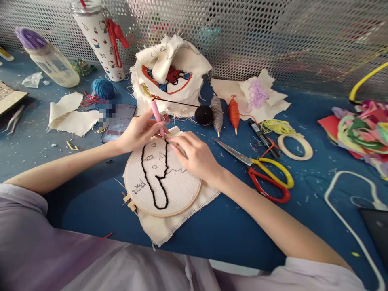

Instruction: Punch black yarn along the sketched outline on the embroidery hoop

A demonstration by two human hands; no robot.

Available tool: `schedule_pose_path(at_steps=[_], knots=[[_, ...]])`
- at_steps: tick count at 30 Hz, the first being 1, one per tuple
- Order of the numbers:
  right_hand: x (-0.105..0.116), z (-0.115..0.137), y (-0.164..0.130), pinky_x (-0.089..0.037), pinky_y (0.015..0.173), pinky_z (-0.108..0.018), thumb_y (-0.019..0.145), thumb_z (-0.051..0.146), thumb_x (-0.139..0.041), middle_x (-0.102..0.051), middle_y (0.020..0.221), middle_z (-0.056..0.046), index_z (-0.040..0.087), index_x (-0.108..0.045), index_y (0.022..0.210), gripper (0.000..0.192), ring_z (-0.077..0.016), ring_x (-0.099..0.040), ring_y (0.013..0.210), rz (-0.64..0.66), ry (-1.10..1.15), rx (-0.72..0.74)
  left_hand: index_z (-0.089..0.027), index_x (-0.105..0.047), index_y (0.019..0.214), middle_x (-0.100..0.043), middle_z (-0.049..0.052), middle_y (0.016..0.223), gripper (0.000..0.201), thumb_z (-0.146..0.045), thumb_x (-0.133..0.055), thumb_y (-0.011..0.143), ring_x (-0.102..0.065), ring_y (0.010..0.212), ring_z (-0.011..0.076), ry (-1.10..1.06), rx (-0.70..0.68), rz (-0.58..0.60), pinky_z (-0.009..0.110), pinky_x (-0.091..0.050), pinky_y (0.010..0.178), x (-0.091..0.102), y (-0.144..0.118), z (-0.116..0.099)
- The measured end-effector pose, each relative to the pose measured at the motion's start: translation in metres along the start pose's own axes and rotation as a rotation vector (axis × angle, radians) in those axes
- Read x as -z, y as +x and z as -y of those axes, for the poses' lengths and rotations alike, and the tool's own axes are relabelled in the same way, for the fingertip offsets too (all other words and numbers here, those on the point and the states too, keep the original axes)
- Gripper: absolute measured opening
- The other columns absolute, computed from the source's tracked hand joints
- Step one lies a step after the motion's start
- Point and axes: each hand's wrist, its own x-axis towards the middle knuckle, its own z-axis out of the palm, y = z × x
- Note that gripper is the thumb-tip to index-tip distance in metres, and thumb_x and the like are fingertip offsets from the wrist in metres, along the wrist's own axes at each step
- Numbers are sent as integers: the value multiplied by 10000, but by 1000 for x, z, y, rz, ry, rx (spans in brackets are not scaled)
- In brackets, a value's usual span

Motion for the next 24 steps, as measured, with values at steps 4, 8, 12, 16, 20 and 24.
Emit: schedule_pose_path(at_steps=[4, 8, 12, 16, 20, 24], knots=[[-14, 5, 3, -540, 819, -371, 932, 142, -478, -664, 909, -107, 117, -657, 996, 191, -212, -598, 867, 31, -151, 111, -146, -507, 980, -725, 45, 806, 197, -335, -452, 974, -712, 708, 128, 94, -38, 11, 247, -566, 650, 0, -2, 0], [-15, 4, 2, -546, 792, -365, 926, 125, -482, -669, 905, -99, 119, -658, 992, 187, -202, -584, 838, -2, -146, 104, -149, -506, 1020, -723, 34, 794, 198, -329, -433, 980, -706, 687, 119, 147, -49, 27, 240, -555, 635, 2, 0, -3], [-16, 4, 1, -549, 806, -362, 918, 108, -492, -669, 915, -93, 116, -651, 1036, 198, -196, -592, 844, -34, -120, 95, -139, -487, 1061, -728, 45, 799, 201, -308, -411, 983, -708, 683, 130, 157, -39, 45, 254, -555, 630, 3, 2, -4], [-16, 5, 2, -560, 806, -372, 920, 115, -486, -667, 914, -98, 117, -665, 1035, 213, -207, -596, 851, 7, -165, 92, -157, -463, 991, -729, 44, 805, 165, -312, -408, 981, -711, 684, 133, 151, -24, 59, 254, -552, 616, 3, 2, -4], [-17, 6, 2, -570, 829, -388, 922, 117, -471, -667, 915, -112, 106, -675, 1037, 234, -224, -609, 896, 55, -201, 96, -158, -472, 966, -717, 40, 782, 140, -287, -417, 972, -706, 672, 135, 177, -46, 66, 254, -550, 609, 4, 3, -3], [-16, 9, 3, -555, 899, -421, 922, 119, -459, -670, 964, -135, 93, -678, 1055, 258, -242, -611, 969, 100, -227, 116, -151, -493, 1000, -712, 34, 784, 160, -295, -429, 971, -696, 642, 127, 145, -52, 76, 245, -565, 592, 5, 4, -3]])
